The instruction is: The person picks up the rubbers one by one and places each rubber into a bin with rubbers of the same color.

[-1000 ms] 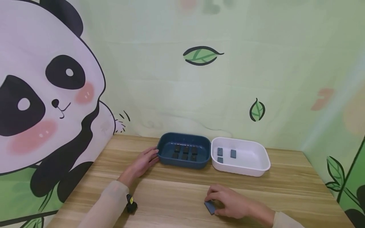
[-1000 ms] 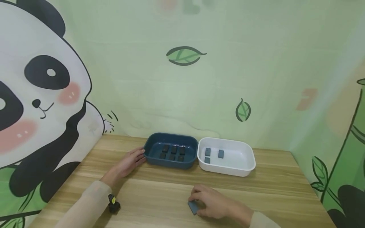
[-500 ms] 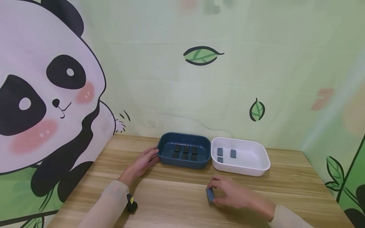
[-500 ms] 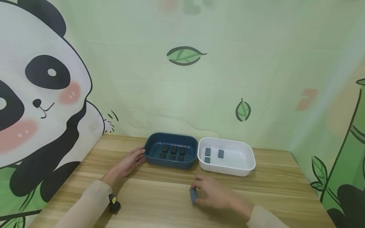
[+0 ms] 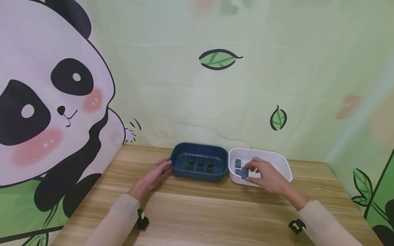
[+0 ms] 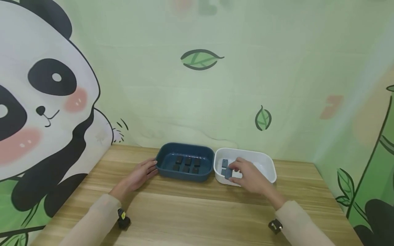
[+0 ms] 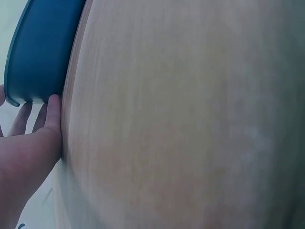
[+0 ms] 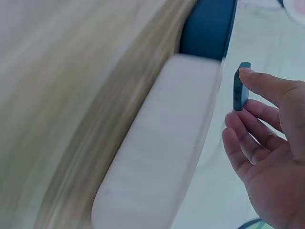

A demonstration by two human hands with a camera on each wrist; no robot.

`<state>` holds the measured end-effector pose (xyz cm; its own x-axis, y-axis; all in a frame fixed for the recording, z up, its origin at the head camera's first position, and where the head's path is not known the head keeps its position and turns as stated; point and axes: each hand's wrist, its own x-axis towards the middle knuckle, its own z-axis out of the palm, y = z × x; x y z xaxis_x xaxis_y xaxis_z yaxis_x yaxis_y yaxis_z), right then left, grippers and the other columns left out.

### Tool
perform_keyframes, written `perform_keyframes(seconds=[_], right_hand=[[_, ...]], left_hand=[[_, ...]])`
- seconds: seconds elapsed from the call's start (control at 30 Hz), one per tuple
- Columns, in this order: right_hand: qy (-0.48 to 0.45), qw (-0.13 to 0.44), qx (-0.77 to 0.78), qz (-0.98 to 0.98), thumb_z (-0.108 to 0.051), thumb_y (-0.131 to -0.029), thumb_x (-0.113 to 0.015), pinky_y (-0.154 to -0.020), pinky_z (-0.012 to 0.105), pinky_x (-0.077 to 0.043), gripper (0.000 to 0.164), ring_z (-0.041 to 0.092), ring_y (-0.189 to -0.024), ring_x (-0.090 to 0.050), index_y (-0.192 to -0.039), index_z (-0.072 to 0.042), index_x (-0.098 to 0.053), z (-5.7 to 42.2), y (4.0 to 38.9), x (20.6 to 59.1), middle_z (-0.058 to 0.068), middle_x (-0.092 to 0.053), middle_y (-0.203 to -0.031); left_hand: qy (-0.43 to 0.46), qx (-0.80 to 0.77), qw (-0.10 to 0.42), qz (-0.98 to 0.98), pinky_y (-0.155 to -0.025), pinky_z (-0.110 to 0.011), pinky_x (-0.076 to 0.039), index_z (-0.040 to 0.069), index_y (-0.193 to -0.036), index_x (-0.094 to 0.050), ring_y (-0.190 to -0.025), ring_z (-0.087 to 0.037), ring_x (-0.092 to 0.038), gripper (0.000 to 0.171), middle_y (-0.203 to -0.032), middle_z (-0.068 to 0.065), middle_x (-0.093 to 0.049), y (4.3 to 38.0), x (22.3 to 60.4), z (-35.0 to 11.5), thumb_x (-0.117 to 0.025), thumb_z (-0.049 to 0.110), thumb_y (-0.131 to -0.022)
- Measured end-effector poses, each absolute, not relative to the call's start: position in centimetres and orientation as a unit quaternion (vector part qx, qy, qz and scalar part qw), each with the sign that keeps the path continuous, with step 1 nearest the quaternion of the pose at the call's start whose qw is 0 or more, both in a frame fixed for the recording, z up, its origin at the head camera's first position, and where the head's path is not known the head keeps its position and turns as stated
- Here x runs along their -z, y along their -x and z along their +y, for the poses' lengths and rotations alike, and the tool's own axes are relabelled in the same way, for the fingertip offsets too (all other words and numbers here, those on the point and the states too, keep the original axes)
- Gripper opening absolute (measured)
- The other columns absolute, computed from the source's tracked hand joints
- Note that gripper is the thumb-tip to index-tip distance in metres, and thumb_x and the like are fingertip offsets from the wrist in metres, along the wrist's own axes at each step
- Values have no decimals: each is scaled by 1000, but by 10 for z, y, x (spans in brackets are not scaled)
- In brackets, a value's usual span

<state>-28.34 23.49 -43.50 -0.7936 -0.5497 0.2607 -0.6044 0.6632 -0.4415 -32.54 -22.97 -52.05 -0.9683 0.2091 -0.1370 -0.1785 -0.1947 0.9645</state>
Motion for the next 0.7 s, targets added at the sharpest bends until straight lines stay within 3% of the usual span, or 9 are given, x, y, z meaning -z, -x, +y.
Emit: perform_keyframes(seconds=[0.17, 0.53, 0.7], right_hand=[[-279, 53, -263, -922, -11, -90, -85, -90, 54, -60, 36, 32, -100, -65, -120, 3, -71, 249, 303, 438, 13, -67, -107], [-261, -24, -233, -936, -7, -89, -83, -83, 43, -59, 29, 25, -93, -65, -112, 6, -73, 263, 334, 458, 10, -69, -99], [-279, -46, -235, -930, -3, -87, -80, -82, 44, -60, 26, 27, -91, -67, -110, 8, -73, 265, 339, 460, 12, -70, -97]], left_hand=[[-13, -771, 124, 625, -125, -47, -36, -6, -161, -30, -153, -37, -37, 57, -165, -27, -35, 324, 519, -230, -51, 16, -113], [-9, -776, 129, 617, -124, -46, -36, -6, -161, -30, -153, -36, -37, 57, -166, -27, -34, 325, 521, -231, -52, 16, -113], [-13, -775, 129, 619, -125, -46, -36, -6, -162, -28, -153, -36, -36, 59, -166, -26, -33, 327, 521, -231, -52, 16, -113]])
